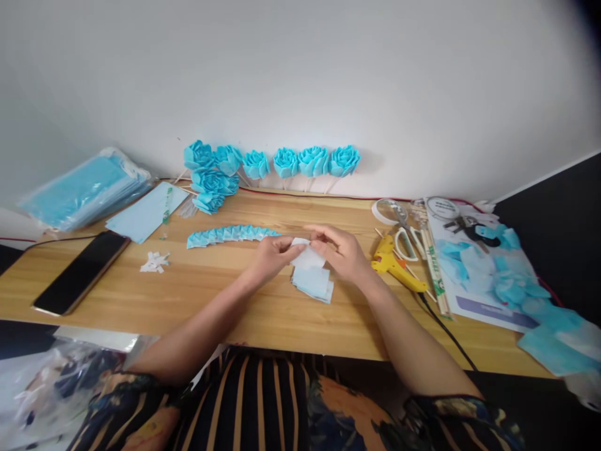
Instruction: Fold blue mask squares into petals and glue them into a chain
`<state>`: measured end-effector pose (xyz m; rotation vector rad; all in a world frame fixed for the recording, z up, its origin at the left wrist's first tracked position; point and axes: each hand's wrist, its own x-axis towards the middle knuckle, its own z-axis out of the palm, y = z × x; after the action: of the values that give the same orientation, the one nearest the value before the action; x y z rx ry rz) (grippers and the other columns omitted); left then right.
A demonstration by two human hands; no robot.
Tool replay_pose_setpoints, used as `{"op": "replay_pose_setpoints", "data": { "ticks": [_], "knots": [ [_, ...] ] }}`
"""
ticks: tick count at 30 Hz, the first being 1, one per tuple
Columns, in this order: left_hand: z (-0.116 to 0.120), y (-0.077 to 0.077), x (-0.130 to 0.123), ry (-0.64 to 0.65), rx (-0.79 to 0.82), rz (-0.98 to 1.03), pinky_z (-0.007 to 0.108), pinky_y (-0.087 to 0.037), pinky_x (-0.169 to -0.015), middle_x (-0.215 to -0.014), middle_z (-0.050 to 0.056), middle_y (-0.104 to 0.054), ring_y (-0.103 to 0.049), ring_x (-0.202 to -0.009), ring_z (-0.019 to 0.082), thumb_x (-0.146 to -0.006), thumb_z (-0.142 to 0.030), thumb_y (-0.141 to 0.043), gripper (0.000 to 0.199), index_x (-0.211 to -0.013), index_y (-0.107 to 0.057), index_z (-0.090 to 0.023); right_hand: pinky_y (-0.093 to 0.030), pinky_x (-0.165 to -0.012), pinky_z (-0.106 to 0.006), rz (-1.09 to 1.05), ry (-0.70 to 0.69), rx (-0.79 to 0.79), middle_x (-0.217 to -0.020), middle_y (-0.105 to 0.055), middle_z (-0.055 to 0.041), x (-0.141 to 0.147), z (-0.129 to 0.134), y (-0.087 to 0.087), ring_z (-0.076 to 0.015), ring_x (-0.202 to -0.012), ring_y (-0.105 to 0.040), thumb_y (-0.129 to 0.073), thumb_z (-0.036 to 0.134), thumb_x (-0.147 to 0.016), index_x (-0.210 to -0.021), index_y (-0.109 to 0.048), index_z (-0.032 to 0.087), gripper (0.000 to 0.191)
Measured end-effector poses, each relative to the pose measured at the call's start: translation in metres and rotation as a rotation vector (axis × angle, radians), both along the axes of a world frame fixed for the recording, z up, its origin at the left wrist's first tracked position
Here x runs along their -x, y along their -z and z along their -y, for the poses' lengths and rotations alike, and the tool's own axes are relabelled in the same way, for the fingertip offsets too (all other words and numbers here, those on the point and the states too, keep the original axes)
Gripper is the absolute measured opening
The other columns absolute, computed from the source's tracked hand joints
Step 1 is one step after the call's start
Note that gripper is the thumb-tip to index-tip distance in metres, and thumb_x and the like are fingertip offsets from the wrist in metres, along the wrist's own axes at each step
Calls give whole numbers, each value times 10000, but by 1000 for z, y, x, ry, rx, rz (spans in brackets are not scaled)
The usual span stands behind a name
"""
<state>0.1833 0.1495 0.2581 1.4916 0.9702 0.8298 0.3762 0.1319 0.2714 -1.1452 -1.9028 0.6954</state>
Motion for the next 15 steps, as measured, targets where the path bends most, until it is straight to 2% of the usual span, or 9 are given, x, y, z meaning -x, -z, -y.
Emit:
{"op": "replay_pose_setpoints", "data": {
  "ticks": [4,7,9,11,13,15],
  "knots": [
    [4,-1,-2,8,-97,-82,237,-215,-500,-542,-48,-347,-316,-531,72,-808,-418,-598,398,-545,-428,-173,-486,-715,-295,90,23,-76,-792,-692,-9,6,3,-4,-157,-753,-639,-600,289,-917,-875,-689,231,115],
    [5,3,-2,37,-48,-111,230,-241,-494,-529,-44,-408,-355,-518,70,-803,-359,-612,357,-540,-467,-166,-497,-720,-299,80,37,-110,-801,-706,-9,9,4,-5,-157,-755,-645,-583,275,-927,-850,-686,236,134],
    [4,5,-1,63,31,-99,221,-289,-492,-530,-28,-493,-411,-508,74,-801,-348,-631,313,-570,-544,-155,-515,-739,-300,44,52,-103,-850,-721,-15,8,5,-5,-159,-792,-662,-562,283,-942,-897,-699,241,151],
    [3,6,0,64,91,-29,217,-344,-500,-548,-5,-575,-462,-502,80,-793,-363,-656,285,-618,-603,-145,-536,-791,-311,-26,91,-78,-955,-738,-24,6,5,-3,-166,-872,-683,-531,298,-961,-1029,-698,253,186],
    [1,4,2,15,125,98,221,-387,-514,-584,21,-643,-499,-499,86,-785,-394,-679,281,-683,-643,-134,-547,-861,-334,-121,125,-62,-1089,-733,-35,3,4,0,-178,-978,-689,-508,305,-973,-1185,-648,272,256],
    [-1,2,4,-62,160,241,230,-421,-532,-620,46,-683,-543,-515,100,-777,-427,-699,308,-753,-672,-120,-546,-914,-354,-199,120,-74,-1177,-714,-38,1,2,3,-186,-1057,-678,-509,284,-971,-1256,-600,286,299]
  ]
}}
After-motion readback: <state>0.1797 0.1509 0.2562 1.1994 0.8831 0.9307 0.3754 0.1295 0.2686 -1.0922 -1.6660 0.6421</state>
